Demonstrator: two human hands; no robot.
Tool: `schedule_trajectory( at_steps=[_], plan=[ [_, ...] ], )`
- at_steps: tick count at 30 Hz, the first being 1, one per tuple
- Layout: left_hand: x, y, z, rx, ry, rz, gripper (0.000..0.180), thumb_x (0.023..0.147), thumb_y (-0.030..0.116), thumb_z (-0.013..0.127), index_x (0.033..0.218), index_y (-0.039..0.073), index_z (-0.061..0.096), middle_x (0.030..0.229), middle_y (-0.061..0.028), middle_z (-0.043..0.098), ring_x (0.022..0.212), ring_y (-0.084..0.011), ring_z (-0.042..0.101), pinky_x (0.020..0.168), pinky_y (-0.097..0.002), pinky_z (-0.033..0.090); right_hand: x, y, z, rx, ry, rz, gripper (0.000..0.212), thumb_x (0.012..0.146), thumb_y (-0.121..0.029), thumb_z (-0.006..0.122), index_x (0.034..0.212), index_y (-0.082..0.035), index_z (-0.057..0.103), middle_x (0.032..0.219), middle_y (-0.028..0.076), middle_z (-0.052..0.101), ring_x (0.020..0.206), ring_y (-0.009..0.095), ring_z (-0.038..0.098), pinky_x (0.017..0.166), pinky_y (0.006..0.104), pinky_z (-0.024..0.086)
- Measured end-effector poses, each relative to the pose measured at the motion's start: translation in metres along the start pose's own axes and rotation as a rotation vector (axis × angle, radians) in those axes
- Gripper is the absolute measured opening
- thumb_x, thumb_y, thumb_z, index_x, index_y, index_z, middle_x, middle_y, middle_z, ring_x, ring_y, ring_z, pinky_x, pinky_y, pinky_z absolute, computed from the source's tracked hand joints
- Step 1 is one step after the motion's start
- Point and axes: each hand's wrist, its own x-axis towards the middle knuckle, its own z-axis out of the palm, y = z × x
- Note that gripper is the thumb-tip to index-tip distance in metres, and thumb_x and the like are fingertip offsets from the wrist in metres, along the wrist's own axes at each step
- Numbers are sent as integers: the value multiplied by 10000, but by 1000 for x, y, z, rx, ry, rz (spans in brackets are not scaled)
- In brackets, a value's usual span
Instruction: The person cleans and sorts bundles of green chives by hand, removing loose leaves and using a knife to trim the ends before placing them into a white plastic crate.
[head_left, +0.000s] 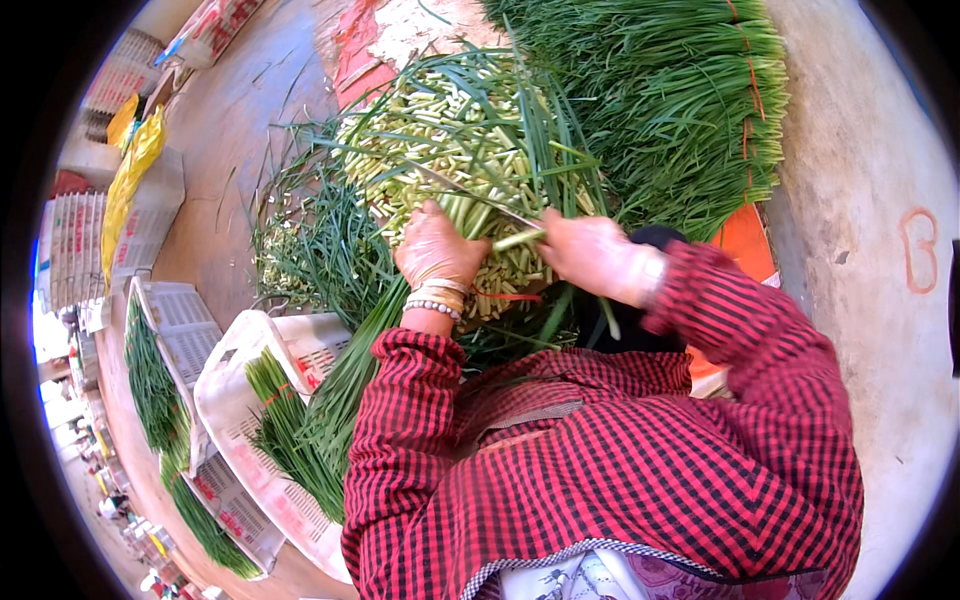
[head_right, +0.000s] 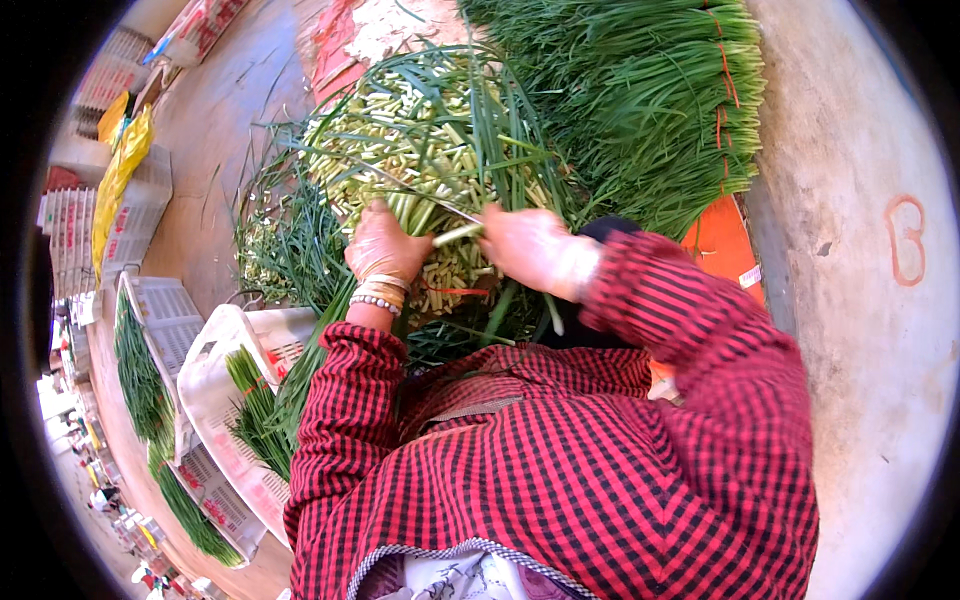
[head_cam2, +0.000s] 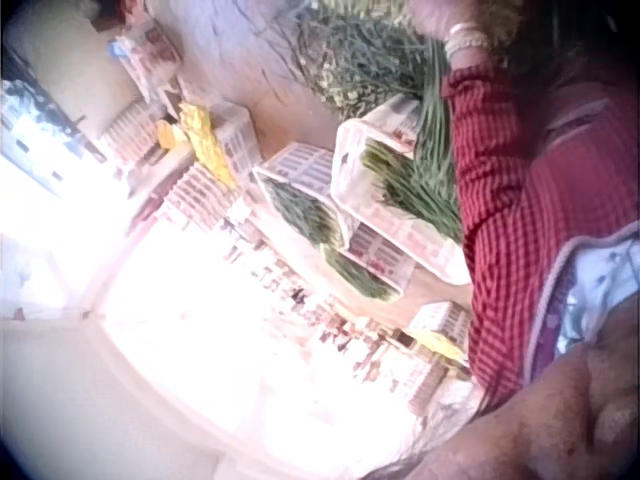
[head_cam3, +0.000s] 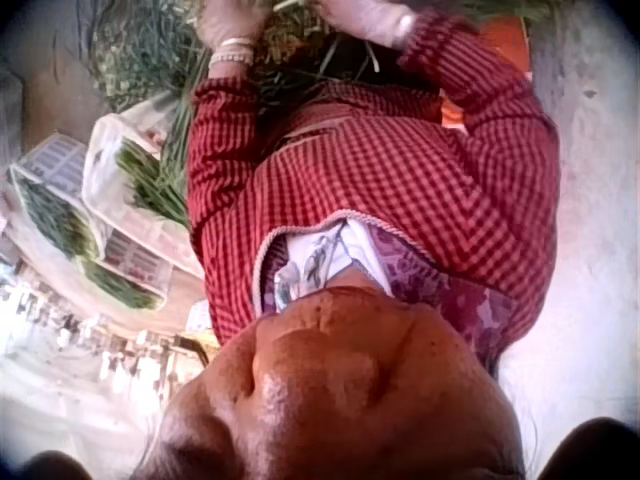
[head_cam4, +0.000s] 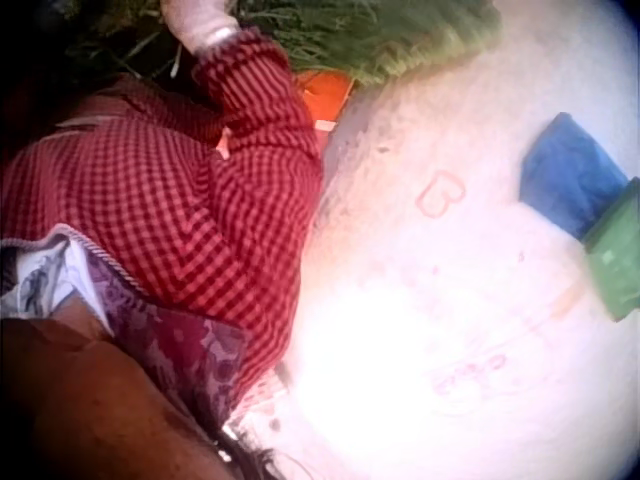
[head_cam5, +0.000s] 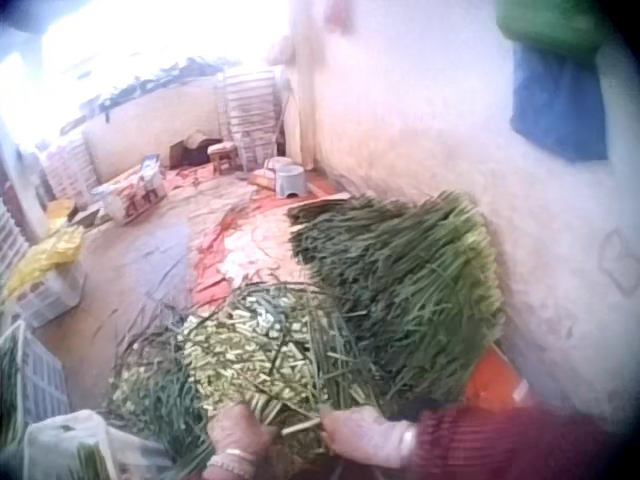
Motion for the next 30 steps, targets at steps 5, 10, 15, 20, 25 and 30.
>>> schedule_trajectory(
  at_steps=[5, 10, 15, 20, 25, 30],
  plan=[
    [1, -3, 2, 6, 10, -65, 758, 585, 465, 848, 1150, 57, 548, 1101, -155, 639, 1009, -322, 659, 844, -453, 542, 74, -27, 31, -96, 19, 27, 263, 902, -148, 529, 1088, 38, 536, 798, 209, 712, 732, 333, 726, 631, 434, 560],
    [11, -34, 6, -272, -44, 11, 854, 604, 460, 819, 1295, 65, 509, 1126, -184, 685, 1040, -338, 668, 883, -417, 516, 61, -3, 25, 135, 37, 25, 389, 957, -325, 506, 1115, 29, 528, 868, 226, 706, 829, 397, 697, 749, 490, 538],
    [-29, -56, -42, -911, 51, 320, 712, 667, 275, 863, 1258, 49, 534, 1059, -85, 689, 949, -176, 664, 862, -321, 516, 60, 3, 40, 176, 61, 45, 428, 963, -365, 475, 1145, 20, 521, 880, 227, 706, 847, 410, 690, 774, 502, 529],
    [-116, -32, -152, -703, 538, 570, 705, 698, 148, 835, 1291, 1, 484, 1158, -132, 639, 1017, -204, 637, 907, -356, 513, 31, 9, -21, 123, 104, -44, 563, 894, -476, 539, 1224, -21, 574, 1095, 220, 670, 1075, 363, 628, 929, 446, 482],
    [-152, -26, -145, -183, 914, 960, 728, 705, 228, 816, 1316, 14, 483, 1315, -229, 579, 1265, -381, 532, 1102, -512, 352, 7, -37, -37, 1271, -133, -316, 644, 931, -540, 578, 1304, -16, 579, 1287, 143, 627, 1200, 238, 577, 1040, 412, 424],
    [-166, -23, -52, -342, 426, 860, 990, 620, 39, 758, 1505, 27, 313, 1549, -254, 295, 1423, -434, 324, 1148, -461, 321, -15, -60, -9, 2013, -366, -115, 458, 982, -367, 567, 1303, -39, 580, 1184, 77, 676, 1048, 157, 648, 981, 330, 494]
  ],
)
